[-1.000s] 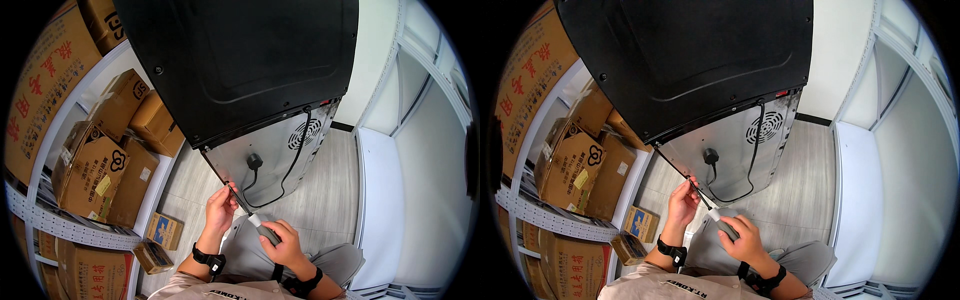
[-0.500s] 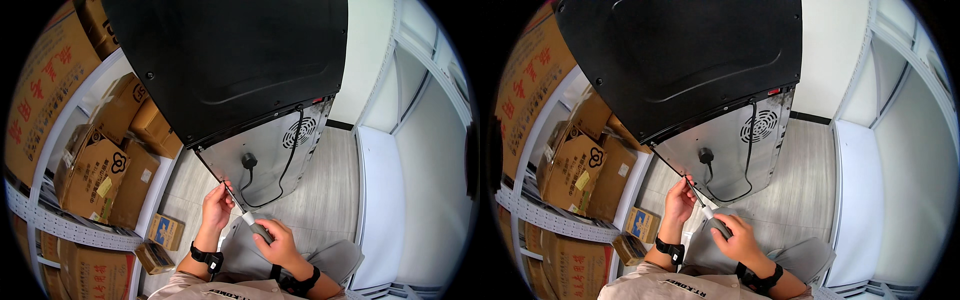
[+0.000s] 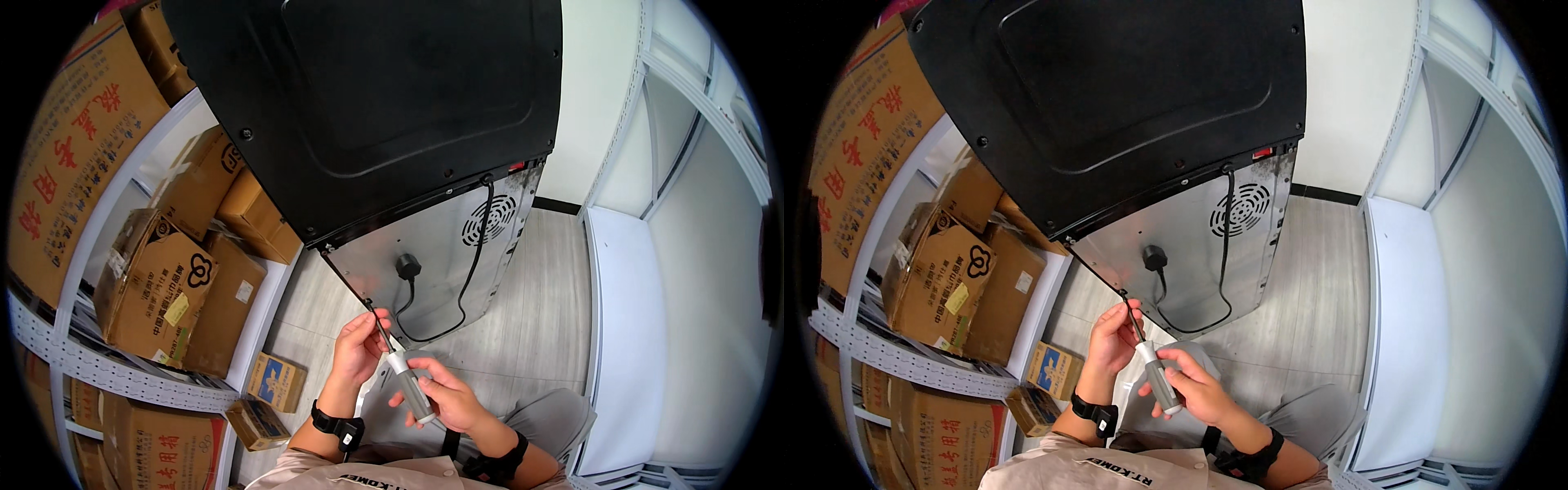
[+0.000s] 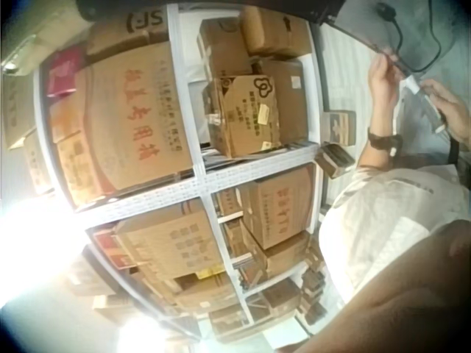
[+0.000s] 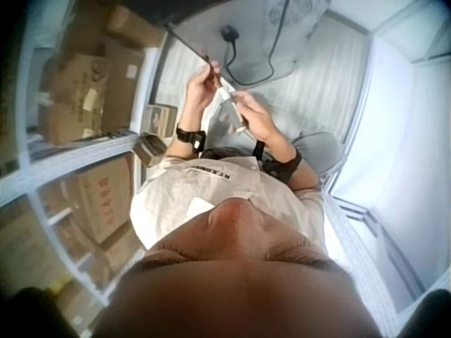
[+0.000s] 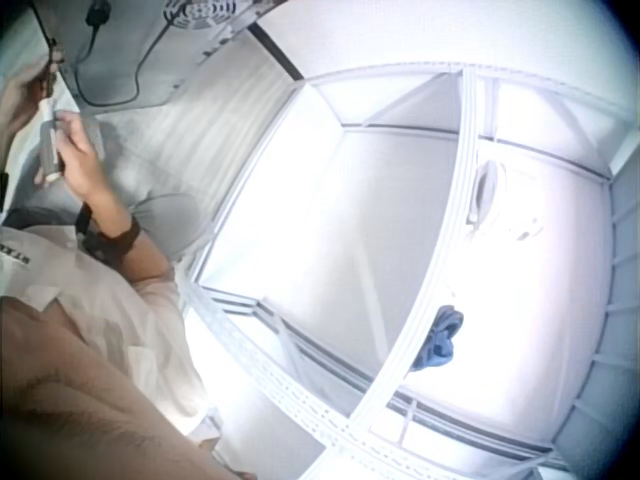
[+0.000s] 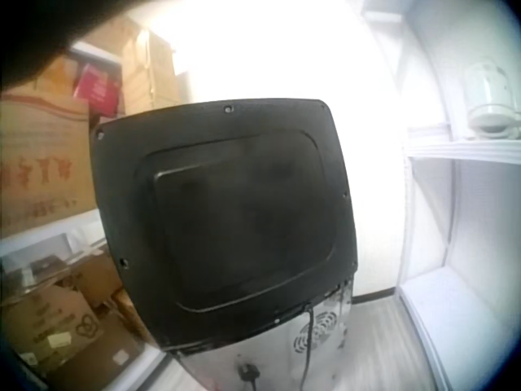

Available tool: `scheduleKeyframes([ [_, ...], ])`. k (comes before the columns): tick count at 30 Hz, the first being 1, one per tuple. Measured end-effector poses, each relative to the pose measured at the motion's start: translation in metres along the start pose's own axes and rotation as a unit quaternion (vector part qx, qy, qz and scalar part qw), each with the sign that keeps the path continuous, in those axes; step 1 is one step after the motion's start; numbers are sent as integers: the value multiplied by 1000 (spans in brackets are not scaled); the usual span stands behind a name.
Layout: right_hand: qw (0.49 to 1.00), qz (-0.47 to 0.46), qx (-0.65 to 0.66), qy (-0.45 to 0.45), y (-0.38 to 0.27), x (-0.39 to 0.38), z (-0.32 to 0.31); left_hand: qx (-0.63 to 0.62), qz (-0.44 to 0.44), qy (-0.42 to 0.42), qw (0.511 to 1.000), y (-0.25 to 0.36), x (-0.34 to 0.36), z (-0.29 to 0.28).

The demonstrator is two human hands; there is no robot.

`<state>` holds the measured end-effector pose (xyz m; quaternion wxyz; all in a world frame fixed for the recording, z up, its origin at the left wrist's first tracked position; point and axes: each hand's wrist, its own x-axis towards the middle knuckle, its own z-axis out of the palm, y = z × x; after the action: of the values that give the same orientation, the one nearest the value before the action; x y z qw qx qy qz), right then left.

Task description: The person uses a screwdriver to remove screws from the back panel of a small refrigerator and then works on the internal wiring of a white cylindrical appliance on a shelf. The person manipulates wires and components inside the appliance.

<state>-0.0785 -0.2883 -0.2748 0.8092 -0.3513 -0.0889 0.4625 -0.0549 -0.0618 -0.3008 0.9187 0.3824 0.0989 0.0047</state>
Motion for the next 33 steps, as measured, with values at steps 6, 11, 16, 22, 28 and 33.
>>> scheduleKeyframes([
  [6, 956, -40, -286, 56, 12, 2, 4, 5, -2, 39, 999, -5, 3, -3],
  [11, 900, -144, -393, 125, 29, 4, -5, -4, 3, 51, 999, -14, 8, -6],
  [16, 973, -83, -180, 119, 15, 2, 5, -31, -7, 3, 999, -12, 11, -13],
  [22, 999, -16, -29, 22, 9, 3, -2, 21, 26, -11, 999, -2, 6, -1],
  [28, 951, -135, -271, 65, 22, 6, -9, 6, 26, 23, 999, -9, 8, -7],
  [33, 868, -218, -410, 174, 20, 1, 8, 7, 35, 70, 997, -15, 9, -5],
])
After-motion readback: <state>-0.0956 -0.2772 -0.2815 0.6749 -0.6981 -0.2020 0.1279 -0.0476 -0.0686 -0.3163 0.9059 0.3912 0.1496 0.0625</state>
